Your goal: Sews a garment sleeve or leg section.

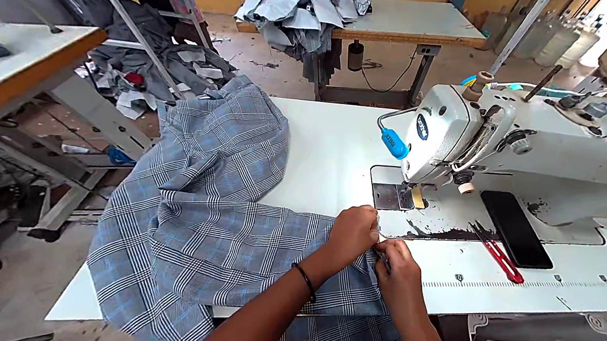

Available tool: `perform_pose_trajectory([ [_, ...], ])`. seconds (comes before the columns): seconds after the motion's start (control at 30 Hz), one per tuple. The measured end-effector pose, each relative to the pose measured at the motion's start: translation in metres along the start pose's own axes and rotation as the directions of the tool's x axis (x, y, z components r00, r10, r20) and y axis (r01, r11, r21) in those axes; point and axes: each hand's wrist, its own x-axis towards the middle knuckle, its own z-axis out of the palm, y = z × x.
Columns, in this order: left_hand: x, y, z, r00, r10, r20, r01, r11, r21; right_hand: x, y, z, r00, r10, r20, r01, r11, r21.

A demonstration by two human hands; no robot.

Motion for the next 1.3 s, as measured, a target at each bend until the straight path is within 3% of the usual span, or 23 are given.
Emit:
perform_pose_trajectory([
  [0.2,-0.01,-0.001,-0.005,0.998,0.015,-0.059,-0.016,1.0,-0.015,-0.003,-0.004,0.006,0.999,-0.051,0.017,0.051,0.998,-0.023],
  [0.3,-0.016,-0.002,0.0,0.997,0.037,-0.072,-0.026,0.988,0.151,-0.006,-0.003,0.011,0.997,-0.065,0.042,0.067,0.997,-0.044],
  [0.37,-0.02,-0.004,0.008,0.979,0.094,-0.181,-0.039,0.957,0.286,-0.008,-0.004,0.012,0.997,-0.055,0.056,0.058,0.997,-0.047],
  [0.53,-0.021,0.017,0.004,0.989,-0.037,-0.14,0.093,0.903,0.419,-0.011,-0.002,0.014,0.998,-0.043,0.049,0.045,0.998,-0.037],
  [0.63,-0.019,0.009,0.003,0.985,-0.078,-0.153,0.12,0.95,0.288,-0.013,0.001,0.016,0.996,-0.082,0.033,0.082,0.997,-0.015],
  [0.8,-0.014,-0.015,0.006,0.957,-0.031,-0.287,0.049,0.997,0.056,-0.016,0.007,0.02,0.99,-0.138,-0.023,0.139,0.99,0.01],
  [1.03,-0.009,-0.025,0.007,0.961,-0.013,-0.277,0.019,1.0,0.017,-0.015,0.007,0.023,0.989,-0.145,-0.021,0.145,0.989,-0.014],
  [1.17,-0.011,-0.036,0.014,0.928,0.086,-0.363,-0.066,0.996,0.068,-0.011,0.004,0.017,0.984,-0.17,0.055,0.174,0.98,-0.094],
  [1.3,0.007,-0.036,0.021,0.917,0.063,-0.395,-0.08,0.996,-0.028,0.002,0.024,0.011,0.978,-0.206,0.034,0.208,0.971,-0.116],
])
